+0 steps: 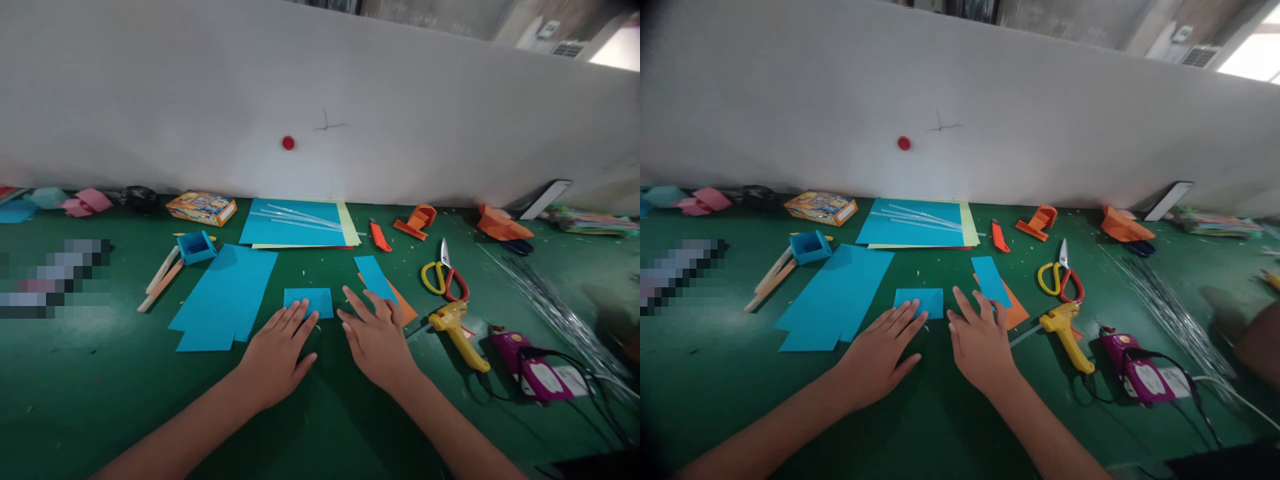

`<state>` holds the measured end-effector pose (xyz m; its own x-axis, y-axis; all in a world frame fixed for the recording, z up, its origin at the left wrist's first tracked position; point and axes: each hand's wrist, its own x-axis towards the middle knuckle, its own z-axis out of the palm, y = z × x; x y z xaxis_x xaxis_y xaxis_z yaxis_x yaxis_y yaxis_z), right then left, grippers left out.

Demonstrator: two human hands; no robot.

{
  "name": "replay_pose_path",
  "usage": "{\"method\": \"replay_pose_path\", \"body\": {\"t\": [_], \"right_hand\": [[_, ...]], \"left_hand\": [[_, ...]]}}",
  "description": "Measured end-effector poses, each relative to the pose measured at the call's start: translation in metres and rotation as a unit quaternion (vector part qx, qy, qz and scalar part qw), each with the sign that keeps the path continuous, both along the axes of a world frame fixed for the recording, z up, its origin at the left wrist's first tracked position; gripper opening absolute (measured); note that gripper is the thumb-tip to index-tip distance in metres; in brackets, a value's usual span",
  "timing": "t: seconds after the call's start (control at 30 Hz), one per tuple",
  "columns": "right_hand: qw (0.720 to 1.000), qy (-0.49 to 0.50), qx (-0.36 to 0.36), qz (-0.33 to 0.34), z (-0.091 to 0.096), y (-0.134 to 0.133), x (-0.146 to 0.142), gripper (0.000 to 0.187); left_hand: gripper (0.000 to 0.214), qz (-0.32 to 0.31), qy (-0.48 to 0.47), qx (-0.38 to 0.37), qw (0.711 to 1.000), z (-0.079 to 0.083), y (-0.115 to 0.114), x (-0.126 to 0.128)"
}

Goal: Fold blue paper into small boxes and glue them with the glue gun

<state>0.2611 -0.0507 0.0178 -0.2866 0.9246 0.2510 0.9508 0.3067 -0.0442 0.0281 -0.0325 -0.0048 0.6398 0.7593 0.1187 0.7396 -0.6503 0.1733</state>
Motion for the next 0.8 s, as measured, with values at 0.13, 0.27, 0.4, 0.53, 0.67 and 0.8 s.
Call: {"method": "replay_pose_path", "body": {"t": [0.13, 0.27, 0.4, 0.53, 0.67, 0.8], "right_hand": [[0.999, 0.032, -0.011, 0.034, -0.004, 0.011, -0.010, 0.035], [0.997, 0.022, -0.018, 0.077, -0.011, 0.015, -0.011, 0.040], [0.998, 0.010, 0.004, 0.063, -0.017, 0.009, -0.011, 0.038], [0.998, 0.000, 0.038, 0.048, -0.022, 0.004, -0.015, 0.035], [0.997, -0.003, 0.044, 0.057, -0.022, 0.004, -0.017, 0.033], [0.997, 0.011, 0.041, 0.062, -0.020, 0.006, -0.015, 0.033]], "left_hand": [[0.062, -0.011, -0.005, -0.004, 1.000, 0.001, 0.003, -0.004], [0.063, -0.018, -0.003, -0.007, 1.000, 0.001, 0.006, -0.006], [0.063, -0.030, 0.003, -0.016, 0.999, 0.002, 0.008, -0.007], [0.065, -0.004, 0.012, -0.018, 1.000, 0.003, 0.010, -0.008], [0.065, 0.004, 0.012, -0.019, 1.000, 0.005, 0.011, -0.009], [0.071, 0.014, 0.017, -0.017, 1.000, 0.009, 0.010, -0.009]]}}
